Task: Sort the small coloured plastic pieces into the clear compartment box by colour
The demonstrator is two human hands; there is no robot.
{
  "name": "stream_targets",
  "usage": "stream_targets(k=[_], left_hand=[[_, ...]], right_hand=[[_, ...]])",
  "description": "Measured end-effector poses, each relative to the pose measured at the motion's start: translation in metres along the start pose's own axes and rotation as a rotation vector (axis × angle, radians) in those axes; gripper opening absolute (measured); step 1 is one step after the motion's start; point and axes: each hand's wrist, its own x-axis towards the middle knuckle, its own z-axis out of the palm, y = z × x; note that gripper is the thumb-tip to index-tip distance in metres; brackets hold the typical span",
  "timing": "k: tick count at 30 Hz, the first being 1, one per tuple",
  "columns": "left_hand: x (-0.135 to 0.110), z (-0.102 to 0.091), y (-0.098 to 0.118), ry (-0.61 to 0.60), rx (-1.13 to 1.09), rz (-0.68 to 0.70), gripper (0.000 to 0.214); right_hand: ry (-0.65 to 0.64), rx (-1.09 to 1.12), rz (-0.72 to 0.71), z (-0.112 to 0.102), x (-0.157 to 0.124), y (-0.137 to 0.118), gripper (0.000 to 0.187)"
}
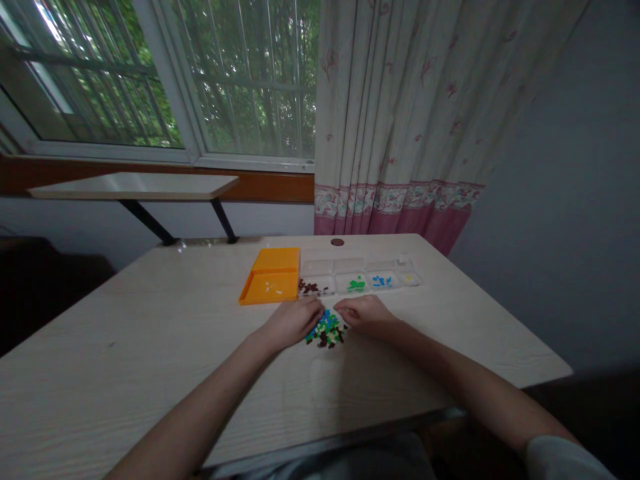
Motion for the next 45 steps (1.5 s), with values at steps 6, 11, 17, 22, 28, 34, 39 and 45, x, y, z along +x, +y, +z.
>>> stream_targets(k=[6,11,17,22,28,34,39,45], left_hand=[[0.0,-0.007,0.013,0.095,-0.049,0.035,0.025],[0.0,-0.005,0.018,0.123,0.009,0.048,0.024],[-0.001,-0.003,0.014,0.196,-0.121,0.032,0.02],[0.0,0.002,0.008,0.211,-0.128,0.003,0.022],[0.002,0.001,0.011,0.207,-0.289,-0.006,0.025],[0.004,0.0,0.013,0.217,-0.472,-0.018,0.025],[0.005,0.0,0.013,0.241,-0.515,-0.029,0.024],[0.003,-0.001,0.014,0.304,-0.417,0.007,0.02]], right_hand=[[-0.078,0.2,0.107,-0.001,-0.001,-0.017,0.021],[-0.069,0.332,0.137,0.001,0.0,-0.015,0.029],[-0.029,0.387,0.14,0.006,-0.001,-0.009,0.03],[0.003,0.311,0.1,0.004,-0.001,-0.007,0.029],[0.068,0.055,-0.073,0.004,-0.002,-0.001,0.028],[0.209,-0.154,-0.241,0.005,-0.001,0.005,0.034],[0.262,-0.188,-0.321,0.004,-0.001,0.006,0.03],[0.207,-0.052,-0.212,0.007,-0.002,0.006,0.029]])
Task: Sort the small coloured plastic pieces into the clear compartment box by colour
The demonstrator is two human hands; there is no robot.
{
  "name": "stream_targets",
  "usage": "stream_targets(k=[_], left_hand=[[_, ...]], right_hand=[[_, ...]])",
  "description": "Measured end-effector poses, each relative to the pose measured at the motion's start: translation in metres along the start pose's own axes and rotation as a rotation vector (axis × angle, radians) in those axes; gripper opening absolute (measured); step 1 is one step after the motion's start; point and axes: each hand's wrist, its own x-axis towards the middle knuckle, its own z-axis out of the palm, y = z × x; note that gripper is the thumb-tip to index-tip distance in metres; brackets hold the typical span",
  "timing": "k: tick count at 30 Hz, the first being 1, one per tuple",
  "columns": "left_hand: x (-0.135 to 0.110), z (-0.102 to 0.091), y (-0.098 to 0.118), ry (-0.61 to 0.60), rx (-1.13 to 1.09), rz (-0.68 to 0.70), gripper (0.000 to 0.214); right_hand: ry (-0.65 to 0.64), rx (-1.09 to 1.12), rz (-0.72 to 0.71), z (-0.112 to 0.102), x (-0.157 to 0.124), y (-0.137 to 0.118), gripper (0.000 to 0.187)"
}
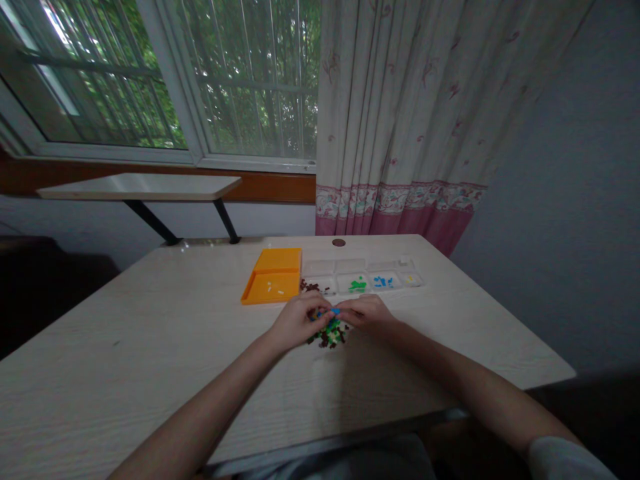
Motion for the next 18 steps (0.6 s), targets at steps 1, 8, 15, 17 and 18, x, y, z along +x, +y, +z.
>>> stream_targets(k=[1,8,15,17,18], left_hand=[[-0.001,0.0,0.0,0.003,0.022,0.002,0.021],[-0.001,-0.004,-0.001,-0.016,0.122,-0.021,0.025],[-0.004,-0.021,-0.027,-0.286,0.478,-0.096,0.027],[-0.005,-0.023,-0.034,-0.326,0.524,-0.101,0.027],[-0.005,-0.023,-0.036,-0.334,0.527,-0.101,0.026]], right_hand=[[-0.001,0.017,0.01,0.0,0.0,0.0,0.029],[0.076,0.069,0.053,-0.001,0.001,0.001,0.024],[0.167,0.054,0.054,-0.016,0.003,0.006,0.023],[0.205,0.041,0.05,-0.021,0.004,0.007,0.023],[0.221,0.032,0.05,-0.022,0.004,0.008,0.023]])
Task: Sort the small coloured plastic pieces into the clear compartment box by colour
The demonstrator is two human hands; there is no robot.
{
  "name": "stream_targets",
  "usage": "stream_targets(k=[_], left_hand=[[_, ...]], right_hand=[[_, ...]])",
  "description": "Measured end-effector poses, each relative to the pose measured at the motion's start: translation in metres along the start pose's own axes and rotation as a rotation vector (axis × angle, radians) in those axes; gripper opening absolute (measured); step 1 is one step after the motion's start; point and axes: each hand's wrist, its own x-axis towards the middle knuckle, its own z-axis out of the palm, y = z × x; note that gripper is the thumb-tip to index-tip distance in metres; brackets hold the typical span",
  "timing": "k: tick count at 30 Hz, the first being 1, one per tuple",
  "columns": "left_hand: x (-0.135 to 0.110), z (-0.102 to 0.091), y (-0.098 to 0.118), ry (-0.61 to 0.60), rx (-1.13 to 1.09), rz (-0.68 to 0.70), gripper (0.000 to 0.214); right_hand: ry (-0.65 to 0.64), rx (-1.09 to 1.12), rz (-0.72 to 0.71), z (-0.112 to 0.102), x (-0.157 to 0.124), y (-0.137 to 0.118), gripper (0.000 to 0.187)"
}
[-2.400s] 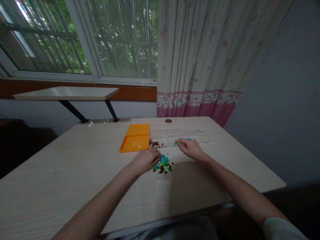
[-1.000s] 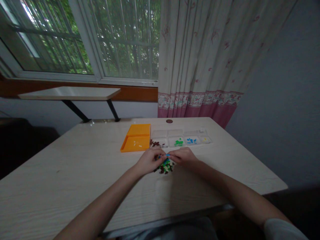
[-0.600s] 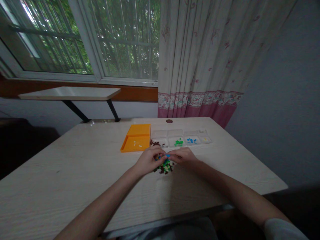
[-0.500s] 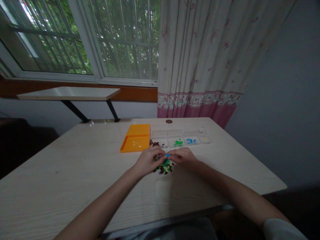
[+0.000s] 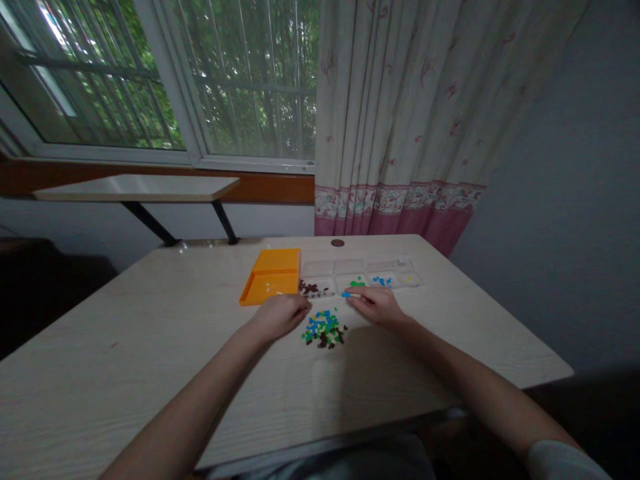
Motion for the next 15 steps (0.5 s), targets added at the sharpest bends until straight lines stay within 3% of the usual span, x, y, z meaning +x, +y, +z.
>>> stream_targets(k=[8,15], left_hand=[[0.007,0.014,0.008,0.055,-0.114,0.068,0.027],[0.006,0.014,0.007,0.059,-0.168,0.126,0.027]], right_hand=[[-0.004,-0.039,0.014,-0.001,0.001,0.002,0.026],[-0.01,-0.056,0.023,-0.001,0.0,0.003,0.028]])
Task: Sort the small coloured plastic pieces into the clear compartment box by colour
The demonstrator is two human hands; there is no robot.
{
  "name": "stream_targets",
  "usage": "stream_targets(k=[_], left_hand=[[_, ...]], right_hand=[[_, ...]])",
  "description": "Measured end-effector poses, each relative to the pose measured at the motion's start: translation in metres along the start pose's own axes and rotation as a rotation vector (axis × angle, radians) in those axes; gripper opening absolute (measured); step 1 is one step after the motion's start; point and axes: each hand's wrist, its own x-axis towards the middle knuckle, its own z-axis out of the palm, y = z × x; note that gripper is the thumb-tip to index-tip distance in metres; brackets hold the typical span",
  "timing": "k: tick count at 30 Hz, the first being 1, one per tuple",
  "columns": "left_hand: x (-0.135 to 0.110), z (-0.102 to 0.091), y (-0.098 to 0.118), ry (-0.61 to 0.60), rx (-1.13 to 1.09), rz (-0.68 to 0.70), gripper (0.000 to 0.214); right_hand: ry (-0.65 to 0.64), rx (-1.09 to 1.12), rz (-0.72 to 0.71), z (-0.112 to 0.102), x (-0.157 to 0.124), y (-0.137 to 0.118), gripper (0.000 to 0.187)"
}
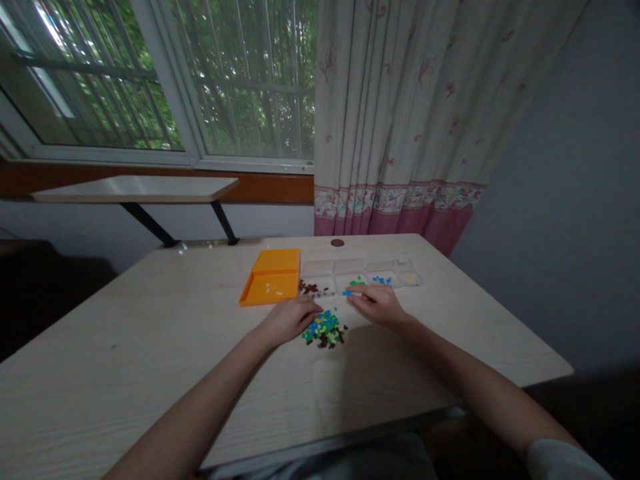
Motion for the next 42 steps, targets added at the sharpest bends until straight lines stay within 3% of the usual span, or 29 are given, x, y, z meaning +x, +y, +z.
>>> stream_targets(k=[10,14,19,24,34,42], left_hand=[[-0.001,-0.001,0.003,-0.006,0.006,-0.012,0.027],[-0.001,-0.002,0.001,0.0,0.001,-0.028,0.027],[-0.002,-0.004,0.002,0.013,0.016,-0.073,0.027],[-0.003,-0.006,0.002,0.008,0.019,-0.065,0.026],[0.001,-0.005,0.004,0.008,-0.174,-0.146,0.021],[0.002,0.0,0.004,0.018,-0.213,-0.226,0.015]], right_hand=[[-0.005,-0.02,-0.016,-0.003,0.001,-0.002,0.029],[-0.114,-0.126,0.015,-0.015,0.003,0.017,0.028],[-0.38,-0.308,0.237,-0.041,0.006,0.063,0.027],[-0.461,-0.329,0.402,-0.045,0.001,0.085,0.027],[-0.458,-0.299,0.414,-0.038,-0.002,0.081,0.029],[-0.427,-0.206,0.306,-0.026,0.003,0.051,0.026]])
